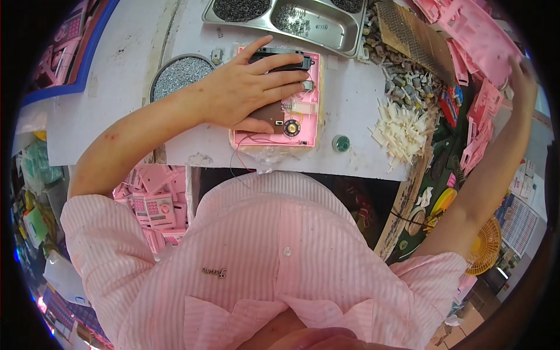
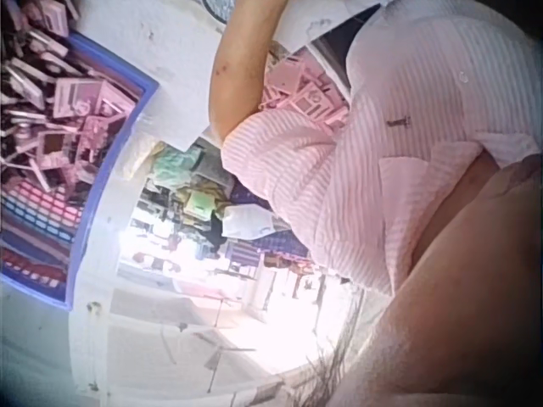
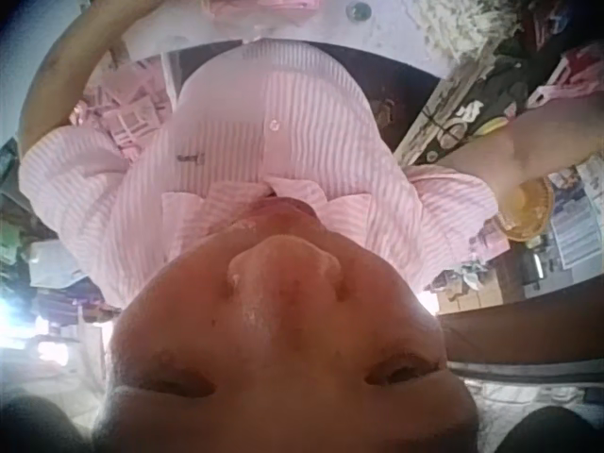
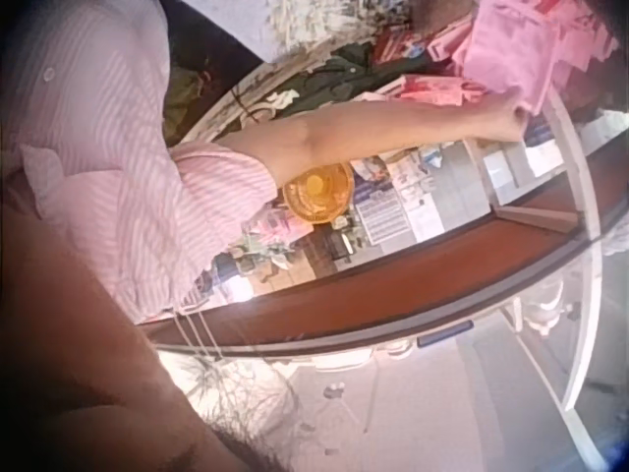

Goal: Soldering wires and assembling electronic components into a pink toy housing.

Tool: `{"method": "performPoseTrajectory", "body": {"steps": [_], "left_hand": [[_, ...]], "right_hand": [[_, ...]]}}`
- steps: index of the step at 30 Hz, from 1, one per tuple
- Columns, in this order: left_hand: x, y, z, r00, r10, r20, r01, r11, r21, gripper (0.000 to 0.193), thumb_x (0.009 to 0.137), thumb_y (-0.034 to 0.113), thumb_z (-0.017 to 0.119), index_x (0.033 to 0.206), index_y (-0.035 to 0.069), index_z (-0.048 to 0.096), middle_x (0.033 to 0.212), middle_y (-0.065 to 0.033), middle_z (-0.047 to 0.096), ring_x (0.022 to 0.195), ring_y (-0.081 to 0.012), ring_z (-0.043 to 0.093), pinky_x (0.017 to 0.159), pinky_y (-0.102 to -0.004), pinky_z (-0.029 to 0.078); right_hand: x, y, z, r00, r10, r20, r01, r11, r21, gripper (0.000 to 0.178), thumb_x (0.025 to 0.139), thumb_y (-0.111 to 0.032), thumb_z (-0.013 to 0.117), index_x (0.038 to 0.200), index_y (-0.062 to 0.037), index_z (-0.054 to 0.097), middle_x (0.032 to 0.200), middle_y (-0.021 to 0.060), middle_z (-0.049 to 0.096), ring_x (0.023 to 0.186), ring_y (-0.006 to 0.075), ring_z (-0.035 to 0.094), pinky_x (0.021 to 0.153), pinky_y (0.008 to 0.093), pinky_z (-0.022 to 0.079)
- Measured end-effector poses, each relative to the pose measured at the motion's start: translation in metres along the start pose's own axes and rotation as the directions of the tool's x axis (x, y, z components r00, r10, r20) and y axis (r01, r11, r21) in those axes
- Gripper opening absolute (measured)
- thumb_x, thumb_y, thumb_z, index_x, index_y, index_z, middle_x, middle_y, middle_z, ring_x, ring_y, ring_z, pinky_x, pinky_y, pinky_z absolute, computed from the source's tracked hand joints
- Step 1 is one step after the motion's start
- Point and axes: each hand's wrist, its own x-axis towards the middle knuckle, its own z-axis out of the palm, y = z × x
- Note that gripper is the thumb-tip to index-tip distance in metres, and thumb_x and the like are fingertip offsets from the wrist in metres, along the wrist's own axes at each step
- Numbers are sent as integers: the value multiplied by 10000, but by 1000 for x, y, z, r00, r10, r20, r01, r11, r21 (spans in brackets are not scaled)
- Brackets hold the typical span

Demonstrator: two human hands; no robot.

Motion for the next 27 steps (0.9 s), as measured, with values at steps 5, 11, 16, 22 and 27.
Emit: {"method": "performPoseTrajectory", "body": {"steps": [5,11,16,22,27], "left_hand": [[-10,-5,3,999,32,-9,-32,998,-61,796,779,599,659,1403,121,532,1529,-68,452,1471,-287,322,1214,-612,97],[-19,0,1,1000,-1,13,0,995,99,764,836,665,553,1412,163,535,1556,-37,432,1481,-281,312,1211,-619,74],[-22,4,3,999,-39,8,38,996,78,753,837,640,581,1421,167,531,1543,-38,444,1483,-272,312,1206,-623,81],[-16,65,11,997,-68,-20,68,997,-42,799,794,605,658,1400,101,529,1423,-55,517,1360,-255,430,1177,-588,192],[-7,74,26,997,-80,-10,79,994,-70,776,773,569,702,1353,80,540,1319,-65,553,1266,-244,483,1091,-524,319]], "right_hand": [[-162,-24,-66,974,221,48,-222,896,384,279,870,-216,711,1010,24,693,688,-20,507,572,65,443,506,245,319],[-297,-94,-67,876,481,24,-331,565,756,304,867,2,664,1164,61,643,839,23,643,540,20,414,465,196,287],[-339,-73,-59,907,382,176,-334,401,853,272,876,17,631,1140,80,628,965,97,682,573,11,464,458,172,284],[-331,-107,-40,915,375,149,-302,391,869,235,878,5,638,1103,70,641,870,72,675,472,8,381,420,179,244],[-330,-112,-37,937,305,169,-287,401,870,231,882,-9,646,1100,65,645,833,67,664,453,15,364,415,177,242]]}}
